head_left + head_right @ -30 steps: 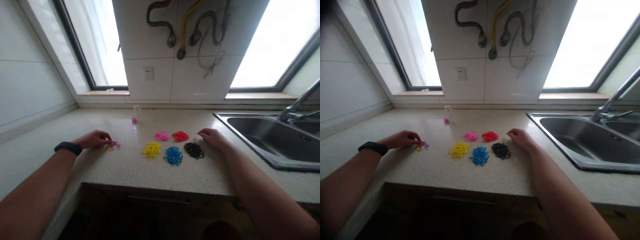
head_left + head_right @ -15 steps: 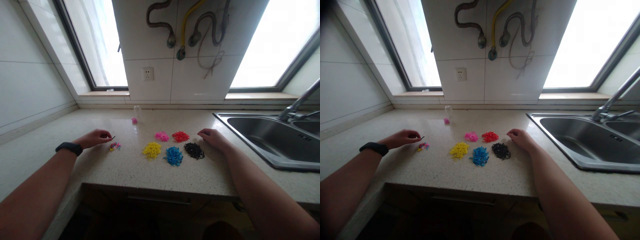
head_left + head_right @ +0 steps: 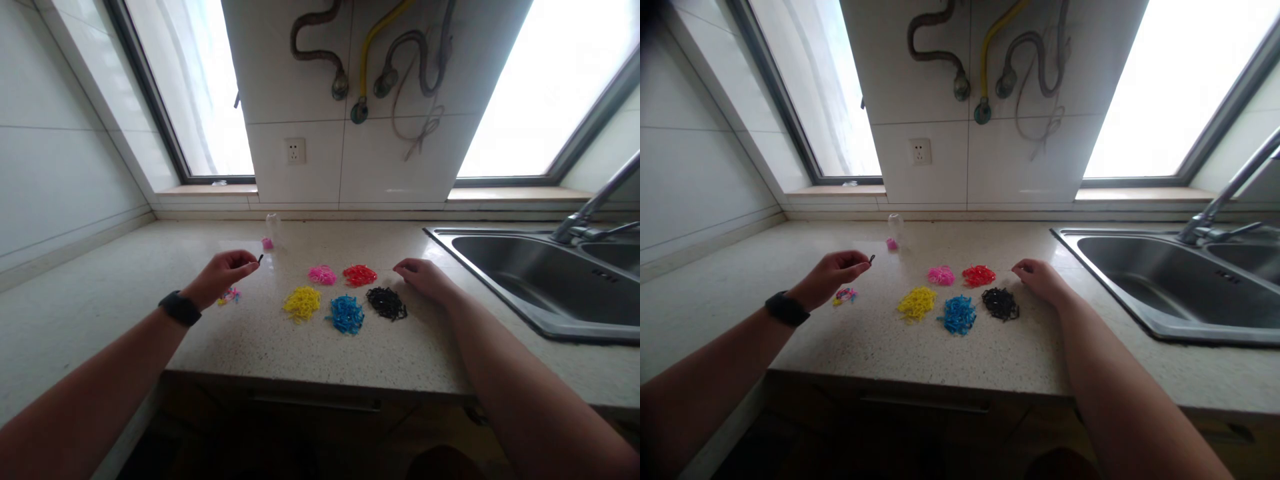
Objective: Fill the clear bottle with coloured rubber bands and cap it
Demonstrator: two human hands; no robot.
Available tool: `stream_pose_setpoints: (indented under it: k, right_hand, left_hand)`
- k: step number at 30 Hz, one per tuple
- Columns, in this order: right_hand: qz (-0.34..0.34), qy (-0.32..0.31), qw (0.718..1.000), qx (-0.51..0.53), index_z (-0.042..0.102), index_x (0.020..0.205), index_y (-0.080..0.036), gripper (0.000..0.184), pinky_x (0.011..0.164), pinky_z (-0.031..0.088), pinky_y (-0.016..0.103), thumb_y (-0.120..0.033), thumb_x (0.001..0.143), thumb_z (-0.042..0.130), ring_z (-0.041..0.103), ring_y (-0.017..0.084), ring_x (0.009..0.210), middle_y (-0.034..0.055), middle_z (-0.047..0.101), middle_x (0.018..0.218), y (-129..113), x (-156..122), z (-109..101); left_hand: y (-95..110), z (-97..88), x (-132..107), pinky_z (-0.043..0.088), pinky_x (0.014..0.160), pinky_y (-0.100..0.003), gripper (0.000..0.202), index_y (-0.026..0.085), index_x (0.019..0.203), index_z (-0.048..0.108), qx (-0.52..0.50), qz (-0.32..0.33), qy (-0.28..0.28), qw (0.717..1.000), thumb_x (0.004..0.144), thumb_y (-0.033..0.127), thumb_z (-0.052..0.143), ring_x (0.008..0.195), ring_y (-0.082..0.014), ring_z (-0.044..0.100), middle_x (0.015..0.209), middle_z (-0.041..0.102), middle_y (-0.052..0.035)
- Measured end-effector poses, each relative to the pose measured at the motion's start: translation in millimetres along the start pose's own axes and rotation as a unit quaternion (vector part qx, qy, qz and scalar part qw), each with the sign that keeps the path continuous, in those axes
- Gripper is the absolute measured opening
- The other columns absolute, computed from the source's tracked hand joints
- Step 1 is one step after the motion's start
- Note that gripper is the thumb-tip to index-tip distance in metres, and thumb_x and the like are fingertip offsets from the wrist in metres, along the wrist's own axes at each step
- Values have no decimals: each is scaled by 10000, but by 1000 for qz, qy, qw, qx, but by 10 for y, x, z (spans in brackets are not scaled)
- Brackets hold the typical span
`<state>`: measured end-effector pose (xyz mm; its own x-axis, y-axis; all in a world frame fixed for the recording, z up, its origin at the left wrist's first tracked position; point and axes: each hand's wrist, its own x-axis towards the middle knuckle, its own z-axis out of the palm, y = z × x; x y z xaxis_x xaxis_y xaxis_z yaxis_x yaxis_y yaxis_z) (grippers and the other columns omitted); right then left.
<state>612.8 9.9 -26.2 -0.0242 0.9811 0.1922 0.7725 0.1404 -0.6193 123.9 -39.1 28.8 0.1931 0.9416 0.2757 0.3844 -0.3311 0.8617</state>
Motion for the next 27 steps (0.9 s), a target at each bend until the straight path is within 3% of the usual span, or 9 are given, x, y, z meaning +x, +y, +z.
stream_pose_setpoints:
  k: [6,14,19,27]
  right_hand:
    - [-2,1,1000,-12,729,961,-181,355,624,422,303,-467,844,556,572,169,631,34,651,684,-15,-9,-9]
    - [0,-1,1000,-10,730,965,-182,348,645,434,305,-462,843,563,596,177,660,42,671,712,29,14,12]
    - [-9,2,1000,-13,734,956,-182,330,646,444,301,-445,848,568,599,175,660,44,682,721,35,14,17]
    - [-18,5,999,-34,742,944,-186,305,657,443,300,-417,854,565,602,175,676,52,697,750,35,25,15]
  left_hand:
    - [219,463,-154,206,502,-216,265,147,916,640,-174,-33,-39,983,829,378,736,561,-59,282,665,387,47]
    - [483,938,-411,199,499,-222,284,134,885,636,-232,-90,-113,962,821,389,742,544,-52,288,669,432,35]
    - [507,1062,-502,163,487,-223,285,135,878,627,-268,-123,-140,945,813,384,748,528,-42,270,679,430,35]
    - [561,1099,-547,160,483,-228,293,136,844,607,-300,-130,-145,934,802,385,756,517,-46,264,621,390,52]
